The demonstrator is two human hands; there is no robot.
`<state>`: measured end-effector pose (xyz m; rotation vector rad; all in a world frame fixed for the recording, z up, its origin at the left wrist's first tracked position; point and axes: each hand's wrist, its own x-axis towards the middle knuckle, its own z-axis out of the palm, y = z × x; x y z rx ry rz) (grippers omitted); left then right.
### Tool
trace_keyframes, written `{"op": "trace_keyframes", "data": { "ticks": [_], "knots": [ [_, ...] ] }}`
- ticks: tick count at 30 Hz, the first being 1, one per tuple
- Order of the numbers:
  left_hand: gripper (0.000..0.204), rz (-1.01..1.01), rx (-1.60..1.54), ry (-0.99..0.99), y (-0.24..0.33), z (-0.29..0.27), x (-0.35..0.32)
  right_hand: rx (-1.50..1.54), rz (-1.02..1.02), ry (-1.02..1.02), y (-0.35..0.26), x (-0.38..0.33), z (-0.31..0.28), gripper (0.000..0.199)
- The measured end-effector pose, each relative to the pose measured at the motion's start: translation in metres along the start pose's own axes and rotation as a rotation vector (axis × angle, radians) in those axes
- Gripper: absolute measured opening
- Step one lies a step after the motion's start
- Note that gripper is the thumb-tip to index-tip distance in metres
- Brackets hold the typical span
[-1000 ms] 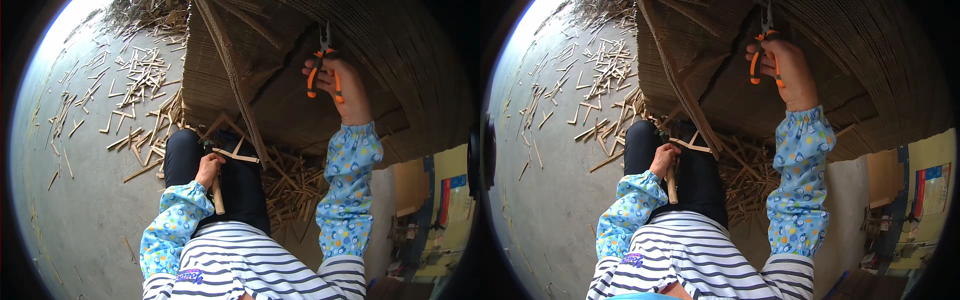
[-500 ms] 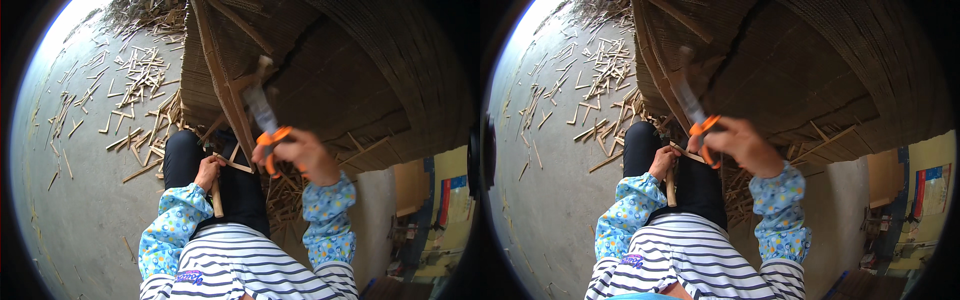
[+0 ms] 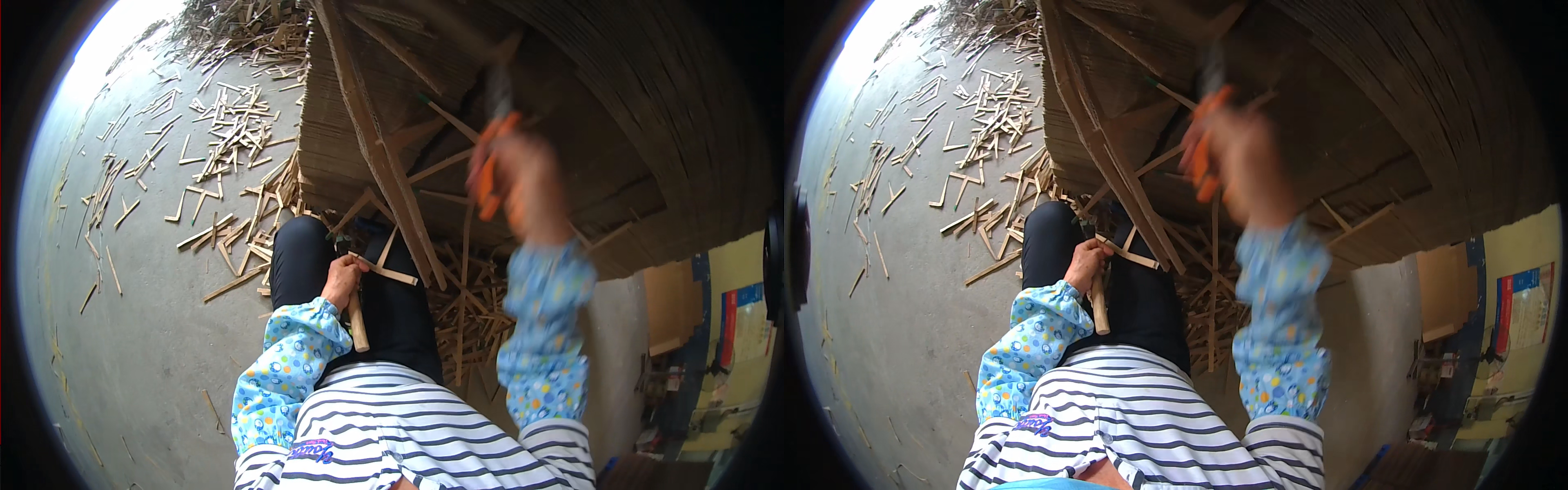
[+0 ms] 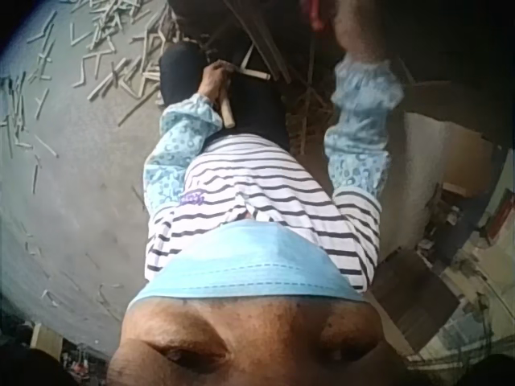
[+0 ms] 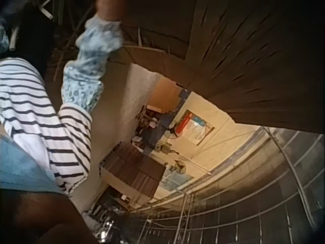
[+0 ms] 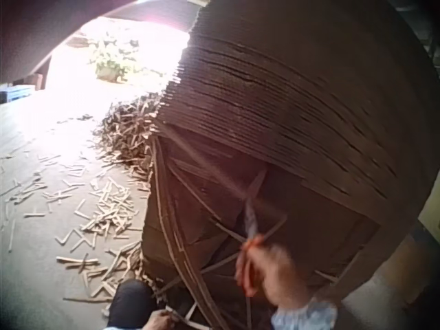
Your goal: Trimming the edges of a stack of corrugated cardboard using a hammer and pliers to remove waste pieces.
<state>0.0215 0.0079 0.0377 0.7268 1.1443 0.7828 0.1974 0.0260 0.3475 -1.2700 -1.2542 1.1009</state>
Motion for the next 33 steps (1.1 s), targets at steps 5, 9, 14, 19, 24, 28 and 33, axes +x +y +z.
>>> {"op": "trace_keyframes", "data": {
  "ticks": [5, 9, 14, 19, 24, 28, 33],
  "knots": [
    [0.017, 0.064, 0.029, -0.054, 0.002, 0.016, 0.002, -0.067, 0.053, -0.298, 0.058, -0.044, 0.031, 0.022],
    [0.014, -0.015, 0.021, -0.074, -0.004, 0.001, 0.007, -0.098, 0.117, -0.43, 0.003, -0.036, 0.003, 0.031],
    [0.014, -0.028, 0.049, -0.058, 0.005, 0.004, 0.0, -0.035, -0.087, -0.013, -0.036, -0.003, -0.03, 0.033],
    [0.015, -0.026, 0.053, -0.08, 0.002, 0.003, 0.002, -0.212, -0.107, 0.15, -0.057, 0.04, -0.044, 0.028],
    [0.014, -0.004, 0.068, -0.082, -0.003, 0.002, 0.009, -0.109, -0.133, 0.161, -0.047, 0.038, -0.026, 0.025],
    [0.013, -0.011, 0.003, -0.032, 0.001, -0.003, 0.013, -0.05, 0.126, -0.038, 0.029, -0.016, 0.022, 0.018],
    [0.012, -0.007, 0.031, -0.076, -0.006, 0.01, 0.007, -0.136, 0.177, -0.332, 0.057, -0.035, 0.02, 0.025]
  ]
}}
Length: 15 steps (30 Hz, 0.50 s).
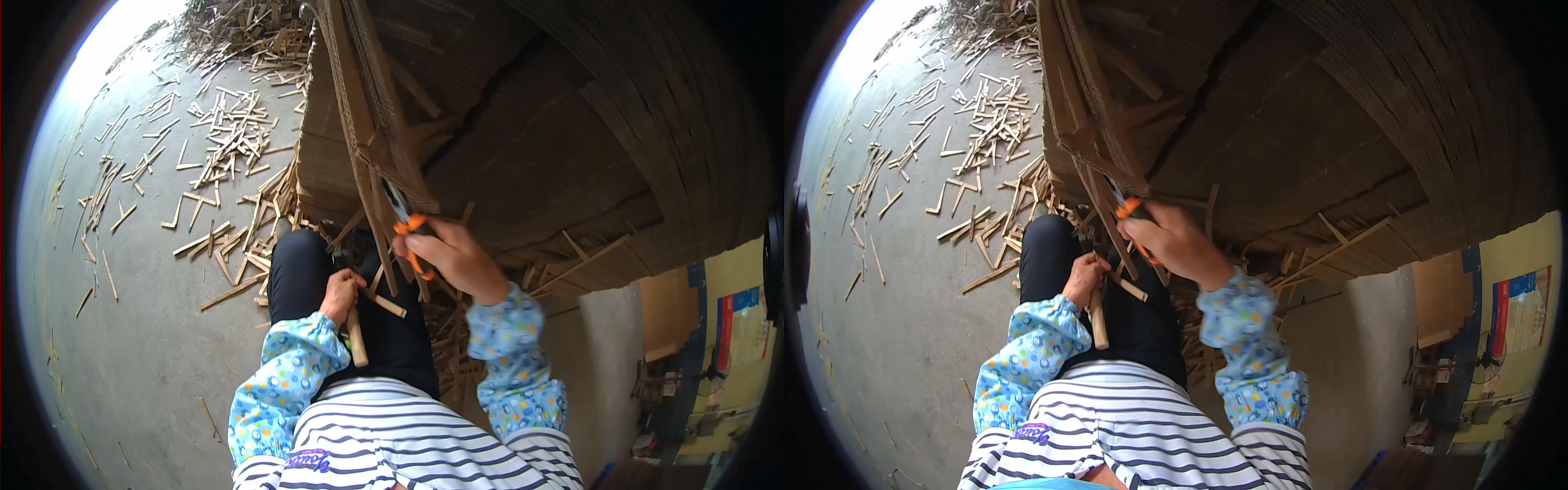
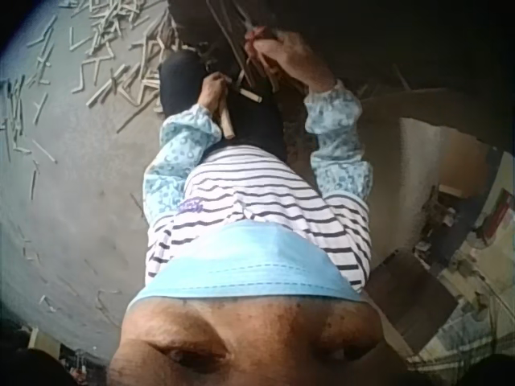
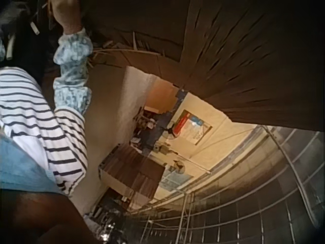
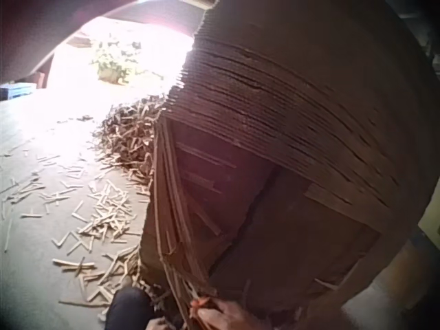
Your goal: Trimming the edges of a stack of corrugated cardboard using a hammer and pliers to remove waste pieces.
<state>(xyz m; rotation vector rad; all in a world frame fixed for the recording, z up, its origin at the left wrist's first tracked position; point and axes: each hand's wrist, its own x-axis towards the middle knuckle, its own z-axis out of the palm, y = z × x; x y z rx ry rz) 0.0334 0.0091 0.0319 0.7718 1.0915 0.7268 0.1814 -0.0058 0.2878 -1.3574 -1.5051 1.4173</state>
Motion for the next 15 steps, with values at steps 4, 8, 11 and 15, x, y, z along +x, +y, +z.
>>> {"op": "trace_keyframes", "data": {
  "ticks": [4, 8, 11, 15],
  "knots": [
    [0.011, -0.052, -0.026, 0.019, 0.005, -0.015, -0.004, 0.079, -0.095, 0.085, -0.046, -0.032, -0.034, 0.031],
    [0.013, -0.045, 0.001, 0.028, 0.009, -0.009, -0.006, 0.086, -0.275, 0.408, -0.087, -0.013, -0.081, 0.032],
    [0.013, -0.052, 0.002, 0.009, 0.007, -0.004, -0.006, -0.11, -0.255, 0.505, -0.117, 0.012, -0.1, 0.031],
    [0.015, -0.027, 0.02, 0.001, 0.004, -0.007, -0.003, -0.072, -0.27, 0.478, -0.126, 0.025, -0.098, 0.03]
  ]
}}
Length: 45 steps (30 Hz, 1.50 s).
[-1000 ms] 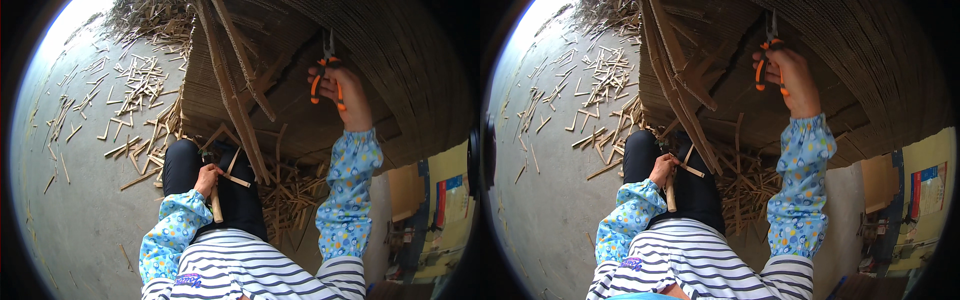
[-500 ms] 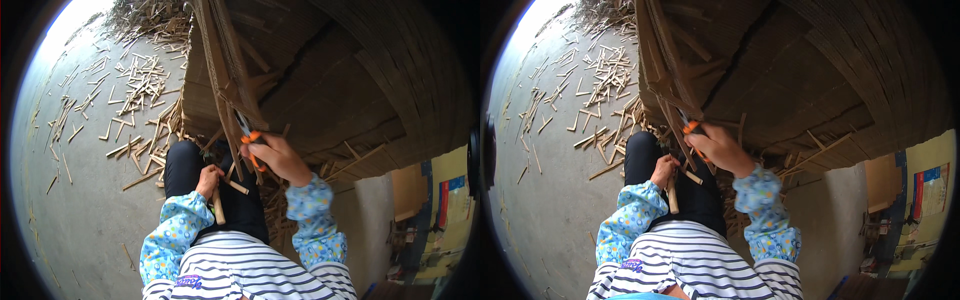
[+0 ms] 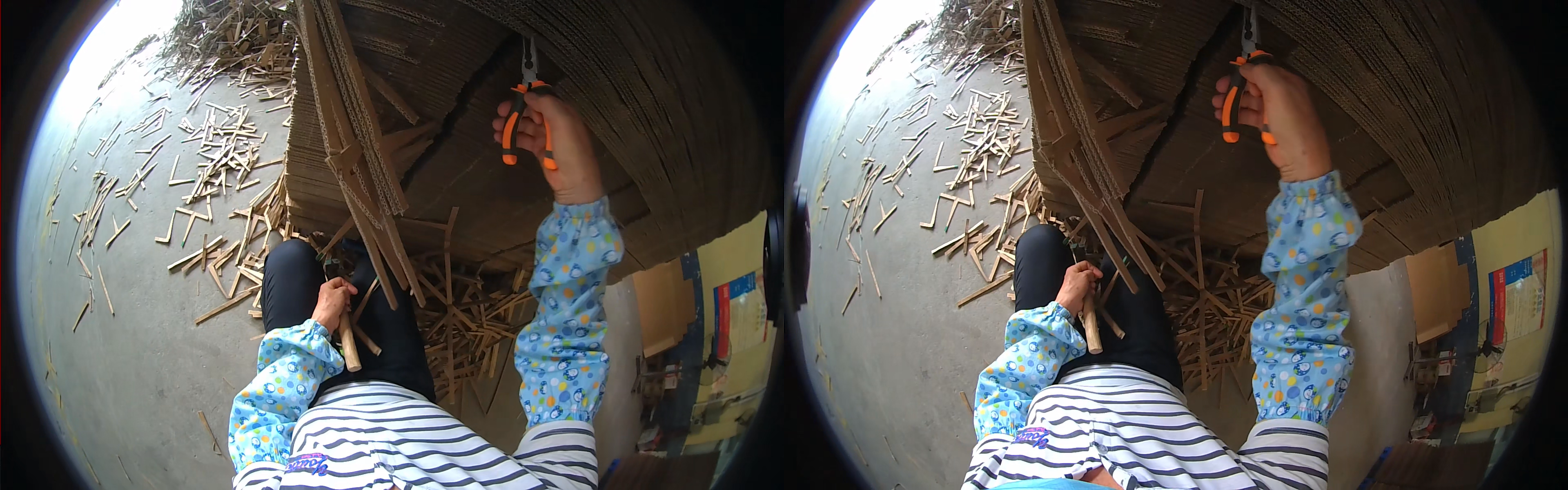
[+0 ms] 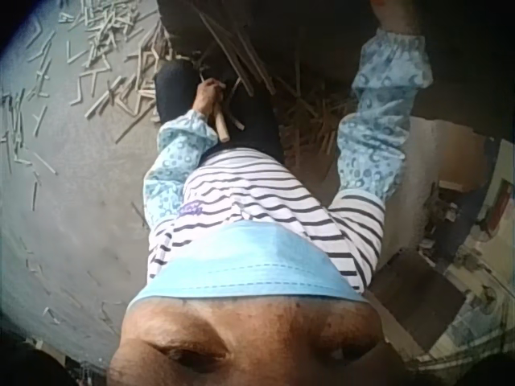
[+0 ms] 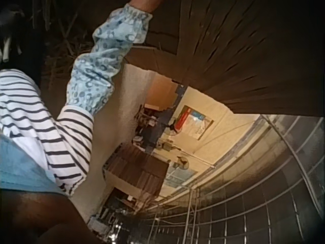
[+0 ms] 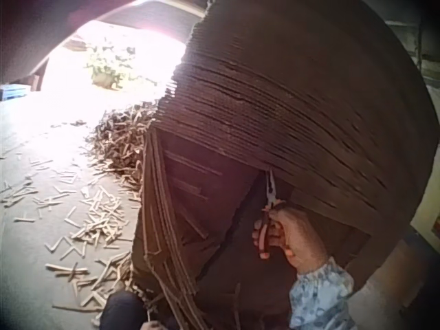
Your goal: Trimming the edges of a stack of corrugated cardboard using a hammer and pliers to remove waste pieces.
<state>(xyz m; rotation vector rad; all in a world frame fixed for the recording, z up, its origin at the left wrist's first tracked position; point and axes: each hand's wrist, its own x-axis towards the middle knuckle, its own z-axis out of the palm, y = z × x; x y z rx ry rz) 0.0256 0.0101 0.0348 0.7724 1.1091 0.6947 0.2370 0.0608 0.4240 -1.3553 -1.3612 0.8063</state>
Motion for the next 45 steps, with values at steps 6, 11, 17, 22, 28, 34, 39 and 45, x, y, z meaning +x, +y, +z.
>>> {"op": "trace_keyframes", "data": {
  "ticks": [6, 11, 17, 22, 28, 34, 39, 45],
  "knots": [
    [0.013, -0.031, -0.051, 0.039, -0.003, -0.014, 0.001, 0.321, 0.143, -0.055, 0.05, -0.046, 0.059, 0.019],
    [0.013, 0.004, -0.017, 0.007, 0.003, 0.007, 0.0, 0.092, 0.175, -0.402, 0.094, -0.091, 0.081, 0.022],
    [0.013, -0.038, -0.079, 0.002, -0.002, -0.006, -0.001, 0.13, 0.161, -0.316, 0.034, -0.089, 0.013, 0.03],
    [0.015, -0.017, -0.005, 0.0, 0.001, 0.002, -0.001, -0.002, -0.045, 0.038, -0.004, -0.011, -0.013, 0.029],
    [0.015, -0.035, 0.013, 0.009, 0.003, -0.002, -0.002, 0.155, -0.047, 0.002, -0.01, 0.005, 0.003, 0.021],
    [0.012, -0.034, 0.038, 0.005, 0.005, 0.003, 0.002, -0.044, 0.003, -0.258, 0.09, -0.075, 0.059, 0.016],
    [0.012, -0.011, -0.035, -0.017, -0.004, 0.004, 0.004, 0.058, 0.206, -0.425, 0.073, -0.081, 0.061, 0.032],
    [0.016, -0.025, -0.047, 0.014, -0.004, -0.001, 0.003, 0.047, 0.092, -0.223, -0.006, -0.092, 0.002, 0.032]
  ]
}}
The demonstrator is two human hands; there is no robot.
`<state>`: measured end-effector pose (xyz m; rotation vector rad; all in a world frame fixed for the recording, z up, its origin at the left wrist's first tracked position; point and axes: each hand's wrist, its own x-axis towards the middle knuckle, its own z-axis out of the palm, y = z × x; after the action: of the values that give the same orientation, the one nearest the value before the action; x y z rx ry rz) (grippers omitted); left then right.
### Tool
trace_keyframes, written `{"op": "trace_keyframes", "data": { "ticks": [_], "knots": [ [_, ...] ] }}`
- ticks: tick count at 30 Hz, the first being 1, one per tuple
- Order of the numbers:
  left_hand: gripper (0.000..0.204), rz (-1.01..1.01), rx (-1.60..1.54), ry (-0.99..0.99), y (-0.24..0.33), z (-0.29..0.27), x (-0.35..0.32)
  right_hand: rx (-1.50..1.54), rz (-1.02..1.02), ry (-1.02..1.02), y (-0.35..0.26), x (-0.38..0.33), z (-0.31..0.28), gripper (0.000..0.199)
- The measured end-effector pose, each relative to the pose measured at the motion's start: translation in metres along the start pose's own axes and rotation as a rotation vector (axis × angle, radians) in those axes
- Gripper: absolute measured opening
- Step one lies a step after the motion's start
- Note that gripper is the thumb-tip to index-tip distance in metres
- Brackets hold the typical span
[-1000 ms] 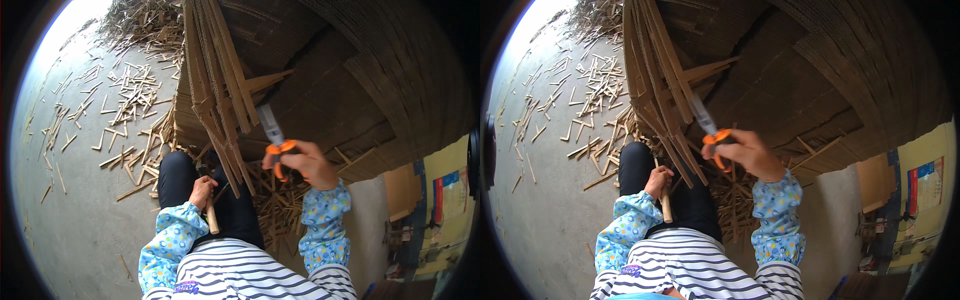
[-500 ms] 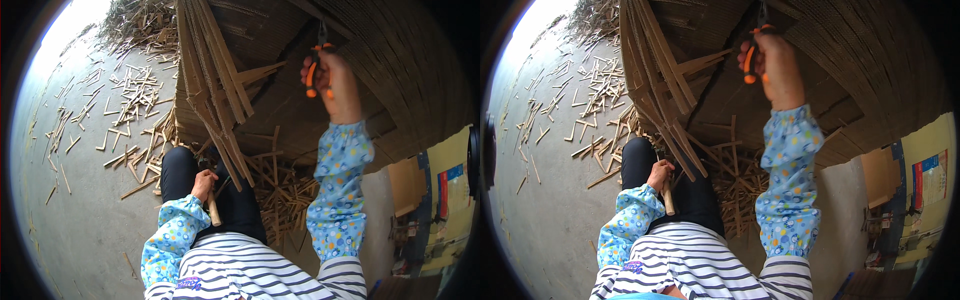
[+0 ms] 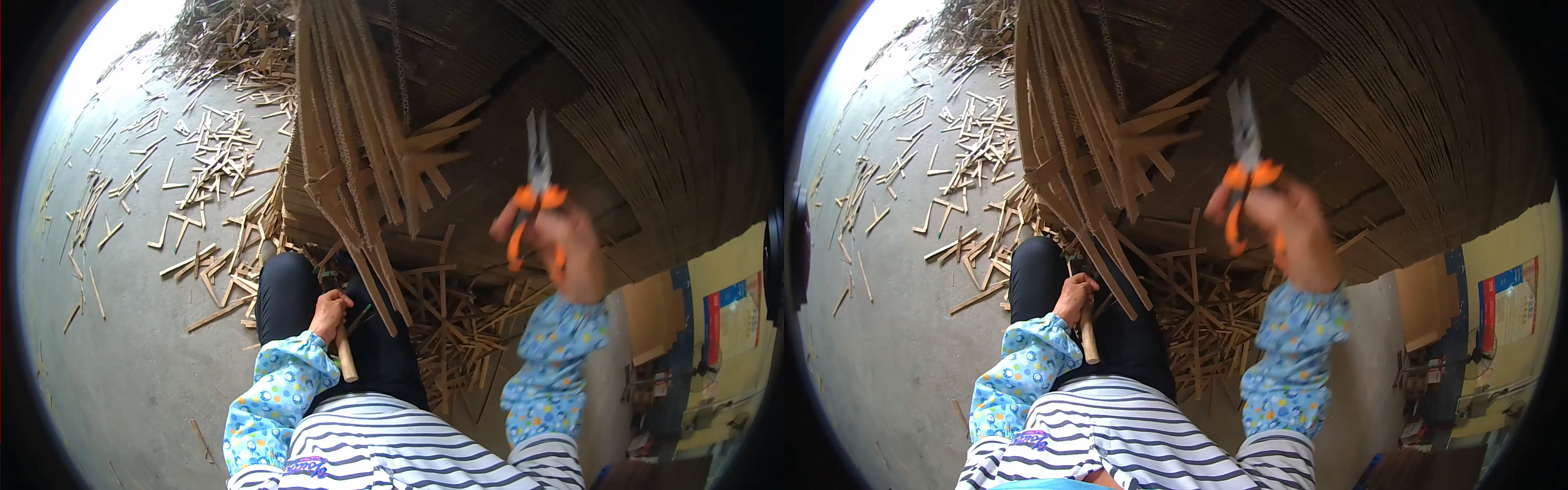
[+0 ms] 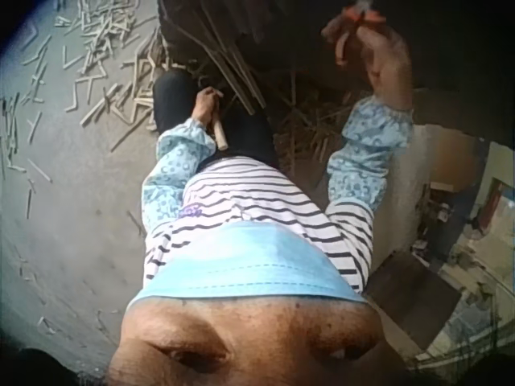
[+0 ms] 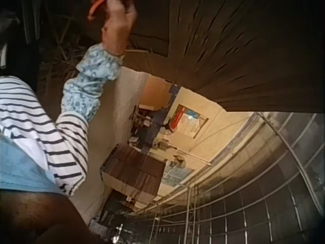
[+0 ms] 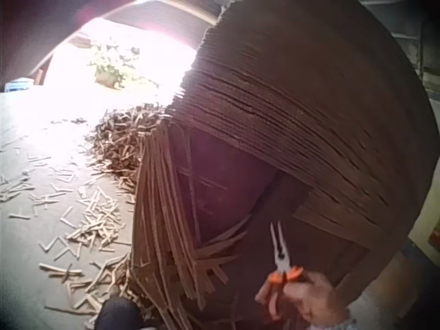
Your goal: Trimming the edges of a stack of corrugated cardboard using a hammer and pliers to remove waste pieces.
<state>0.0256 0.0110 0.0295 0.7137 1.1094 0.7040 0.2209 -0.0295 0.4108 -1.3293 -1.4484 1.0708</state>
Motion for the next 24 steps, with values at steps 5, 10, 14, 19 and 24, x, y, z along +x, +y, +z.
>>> {"op": "trace_keyframes", "data": {
  "ticks": [5, 10, 14, 19, 24],
  "knots": [
    [0.016, 0.0, 0.003, -0.035, -0.003, 0.003, 0.001, -0.109, -0.124, 0.227, -0.034, 0.075, -0.035, 0.034],
    [0.016, 0.009, 0.025, -0.01, 0.001, 0.005, -0.003, -0.038, -0.094, 0.236, -0.036, 0.084, -0.034, 0.032],
    [0.016, 0.028, 0.051, 0.029, 0.007, -0.003, -0.002, -0.578, -0.55, -0.334, 0.034, 0.038, 0.047, 0.022],
    [0.016, 0.016, 0.036, -0.019, -0.001, 0.008, -0.004, -0.048, 0.029, -0.115, 0.07, 0.014, 0.048, 0.024],
    [0.016, 0.028, 0.019, 0.0, 0.003, -0.001, -0.008, 0.023, -0.08, 0.141, -0.004, 0.034, -0.01, 0.031]
  ]
}}
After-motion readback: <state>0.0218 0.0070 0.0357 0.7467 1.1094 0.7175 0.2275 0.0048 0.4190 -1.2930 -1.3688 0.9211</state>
